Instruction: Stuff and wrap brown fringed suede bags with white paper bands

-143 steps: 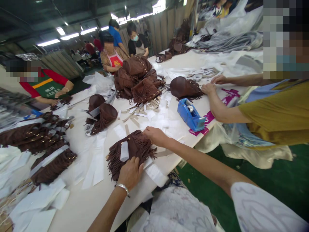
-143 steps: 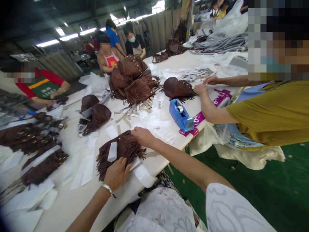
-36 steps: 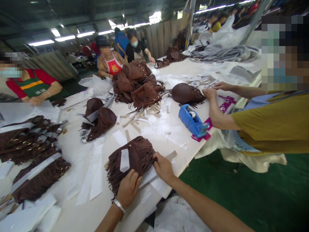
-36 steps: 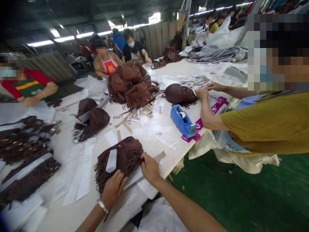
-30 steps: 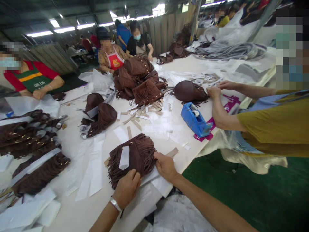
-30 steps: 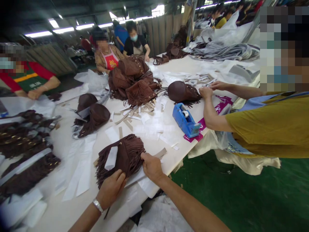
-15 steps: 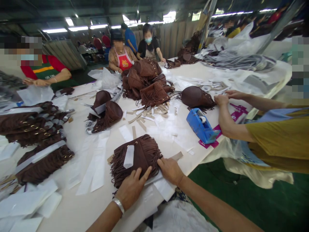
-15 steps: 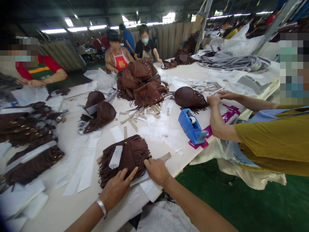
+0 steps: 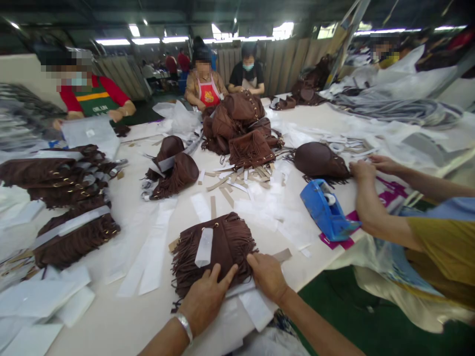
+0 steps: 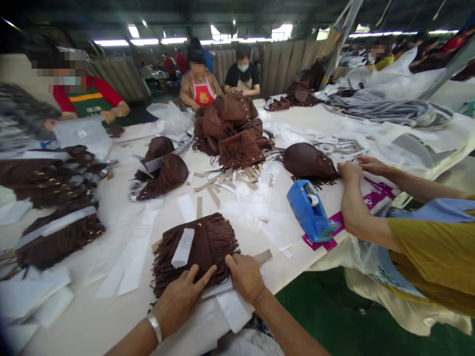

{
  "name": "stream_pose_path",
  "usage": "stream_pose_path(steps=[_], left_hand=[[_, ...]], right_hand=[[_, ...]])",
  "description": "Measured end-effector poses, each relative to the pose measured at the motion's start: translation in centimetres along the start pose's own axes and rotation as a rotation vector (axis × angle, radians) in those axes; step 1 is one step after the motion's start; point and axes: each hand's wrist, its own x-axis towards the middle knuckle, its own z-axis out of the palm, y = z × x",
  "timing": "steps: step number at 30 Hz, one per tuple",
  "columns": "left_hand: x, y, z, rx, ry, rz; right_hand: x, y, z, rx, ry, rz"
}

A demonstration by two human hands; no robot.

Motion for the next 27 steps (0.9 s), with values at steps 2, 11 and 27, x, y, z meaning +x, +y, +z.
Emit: stream_pose_path(steps=[2, 11, 27], left_hand=[[0.0, 0.0, -0.3, -0.084, 0.007, -0.02], [-0.5, -0.8, -1.3, -0.354, 0.101, -0.032], [-0.3, 0.2, 1.4, -0.002, 0.351, -0.424]], right_hand=[[-0.3, 0.7, -0.6, 0.034, -0.064, -0.011], [3.3, -1.5, -5.3, 0.299, 0.294, 0.1], [6.5, -2.6, -0.5, 0.175, 0.314, -0.111]])
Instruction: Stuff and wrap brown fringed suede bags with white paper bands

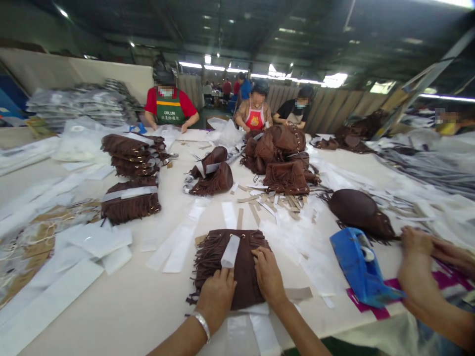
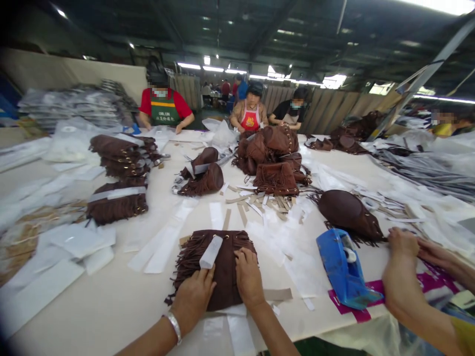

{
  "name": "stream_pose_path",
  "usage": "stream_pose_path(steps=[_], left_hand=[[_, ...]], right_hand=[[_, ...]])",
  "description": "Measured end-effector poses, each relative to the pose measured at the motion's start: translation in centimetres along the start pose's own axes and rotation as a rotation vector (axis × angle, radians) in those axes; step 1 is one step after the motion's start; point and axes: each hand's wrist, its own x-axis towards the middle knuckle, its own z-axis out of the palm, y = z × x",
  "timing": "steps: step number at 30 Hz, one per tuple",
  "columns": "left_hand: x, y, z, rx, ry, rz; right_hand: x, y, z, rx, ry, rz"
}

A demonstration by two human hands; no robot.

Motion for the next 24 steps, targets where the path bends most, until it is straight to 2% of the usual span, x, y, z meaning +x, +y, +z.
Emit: stream_pose_path(steps=[3, 6, 9, 12, 14, 16, 24], left_hand=[[-0.5, -0.3, -0.9, -0.049, 0.06, -0.007], [-0.4, -0.7, -1.3, -0.09, 0.104, 0.019], [0.5, -1.4, -1.5, -0.092, 0.095, 0.076], [1.3, -2.1, -1.5, -0.12, 0.032, 0.075], [1.5, -2.5, -1.2, -0.151, -0.009, 0.04], [1.6, -2.7, -0.9, -0.175, -0.041, -0.002], [1.8, -2.5, -0.2, -0.214, -0.082, -0.098]], right_hand=[[1.7, -1.3, -2.5, -0.067, -0.06, -0.007], [3.6, -2.4, -3.4, -0.143, 0.006, -0.015], [4.3, -2.3, -1.0, -0.172, 0.058, -0.076], [3.8, -1.0, 2.7, -0.195, 0.02, -0.136], [3.4, -0.2, 4.2, -0.208, -0.015, -0.14], [3.3, 0.0, 4.5, -0.227, -0.05, -0.128], [4.6, -1.7, 3.0, -0.266, -0.179, -0.138]])
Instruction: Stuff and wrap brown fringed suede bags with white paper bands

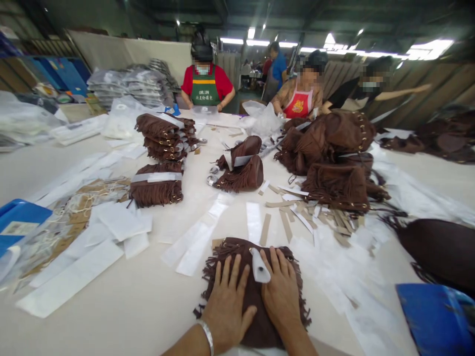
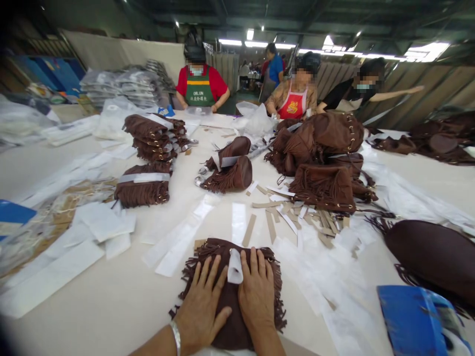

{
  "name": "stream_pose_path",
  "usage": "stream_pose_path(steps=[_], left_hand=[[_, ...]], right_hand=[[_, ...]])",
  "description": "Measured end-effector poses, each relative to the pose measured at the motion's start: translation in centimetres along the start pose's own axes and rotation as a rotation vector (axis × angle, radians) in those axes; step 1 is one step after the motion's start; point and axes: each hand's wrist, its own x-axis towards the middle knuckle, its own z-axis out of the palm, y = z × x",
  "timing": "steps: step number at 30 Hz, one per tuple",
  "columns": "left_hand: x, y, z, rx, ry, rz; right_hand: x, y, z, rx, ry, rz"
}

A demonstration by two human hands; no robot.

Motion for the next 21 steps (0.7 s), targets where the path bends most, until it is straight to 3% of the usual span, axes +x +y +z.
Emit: stream_pose_path(steps=[6, 10, 12, 16, 18, 21], left_hand=[[-0.3, -0.2, -0.3, -0.043, 0.022, 0.007], [-0.7, -0.3, -1.0, -0.063, 0.048, 0.03], [-0.8, -0.4, -1.1, -0.071, 0.055, 0.031], [-0.9, -0.7, -0.9, -0.105, 0.079, 0.028], [-0.9, -0.9, -0.7, -0.12, 0.098, 0.018], [-1.0, -1.3, -0.6, -0.147, 0.113, 0.028]], right_hand=[[1.3, 3.2, -0.8, 0.159, 0.007, -0.067], [6.6, 4.7, -3.9, 0.315, 0.042, -0.041], [10.2, 3.3, -5.0, 0.327, -0.07, -0.103], [15.7, -1.5, -4.6, 0.338, -0.511, -0.263], [17.0, -3.1, -3.4, 0.34, -0.683, -0.292], [17.7, -3.9, -1.4, 0.497, -0.813, -0.257]])
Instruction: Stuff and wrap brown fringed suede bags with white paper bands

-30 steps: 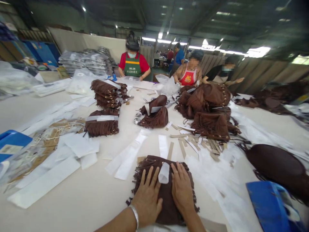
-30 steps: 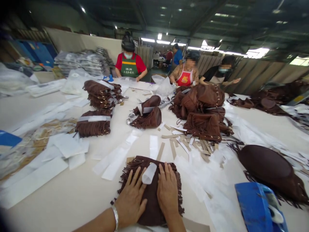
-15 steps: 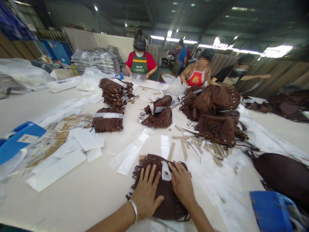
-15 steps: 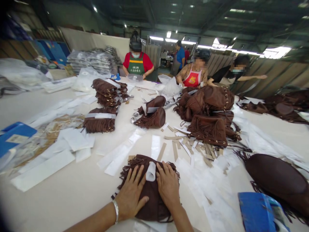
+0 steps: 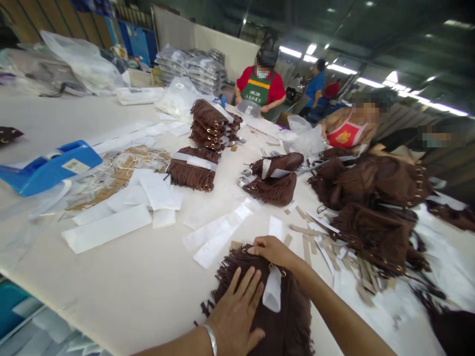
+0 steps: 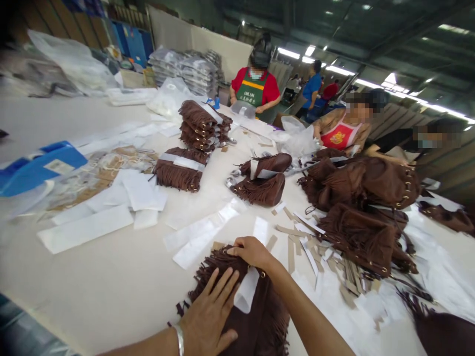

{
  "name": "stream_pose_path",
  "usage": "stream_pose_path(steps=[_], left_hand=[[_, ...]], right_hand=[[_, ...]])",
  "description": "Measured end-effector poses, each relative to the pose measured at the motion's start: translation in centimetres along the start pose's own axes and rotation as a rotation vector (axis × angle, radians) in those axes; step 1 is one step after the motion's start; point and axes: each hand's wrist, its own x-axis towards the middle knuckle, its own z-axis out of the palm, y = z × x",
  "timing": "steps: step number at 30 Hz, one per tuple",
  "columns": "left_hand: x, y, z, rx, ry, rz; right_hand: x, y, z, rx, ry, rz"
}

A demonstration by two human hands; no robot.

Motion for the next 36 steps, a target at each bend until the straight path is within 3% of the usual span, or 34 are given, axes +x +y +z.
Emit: stream_pose_path(steps=[3, 7, 16, 20, 22, 24, 26, 29, 31, 36], left_hand=[[-0.1, -0.7, 0.1, -0.045, -0.022, 0.051], [-0.4, -1.2, 0.3, -0.086, -0.049, 0.068], [-0.2, 0.2, 0.0, -0.001, -0.072, -0.056], [-0.2, 1.0, 0.1, 0.068, -0.051, -0.05], [-0.3, 1.1, 0.2, 0.093, -0.04, -0.033], [-0.4, 1.1, 0.3, 0.118, -0.032, -0.017], [-0.5, 1.1, 0.5, 0.144, -0.028, -0.013], [-0.5, 1.1, 0.7, 0.174, -0.032, -0.014], [-0.4, 1.1, 0.8, 0.185, -0.037, -0.006], [-0.8, 0.9, 1.3, 0.219, -0.017, 0.02]], right_hand=[[1.2, 0.8, 1.0, 0.138, 0.004, 0.085], [2.5, 1.1, 2.1, 0.027, 0.08, 0.187], [2.6, 0.7, 3.1, -0.007, 0.201, 0.151], [-1.3, 0.6, 1.7, -0.004, 0.37, 0.149], [-4.8, 0.9, 2.1, -0.028, 0.566, 0.165], [-8.3, 1.6, 4.0, -0.076, 0.806, 0.162], [-11.0, 2.3, 7.1, -0.149, 0.923, 0.139], [-12.8, 3.4, 11.9, -0.284, 0.903, 0.134], [-12.9, 3.9, 13.8, -0.32, 0.891, 0.14], [-12.9, 4.9, 14.1, -0.354, 0.915, 0.1]])
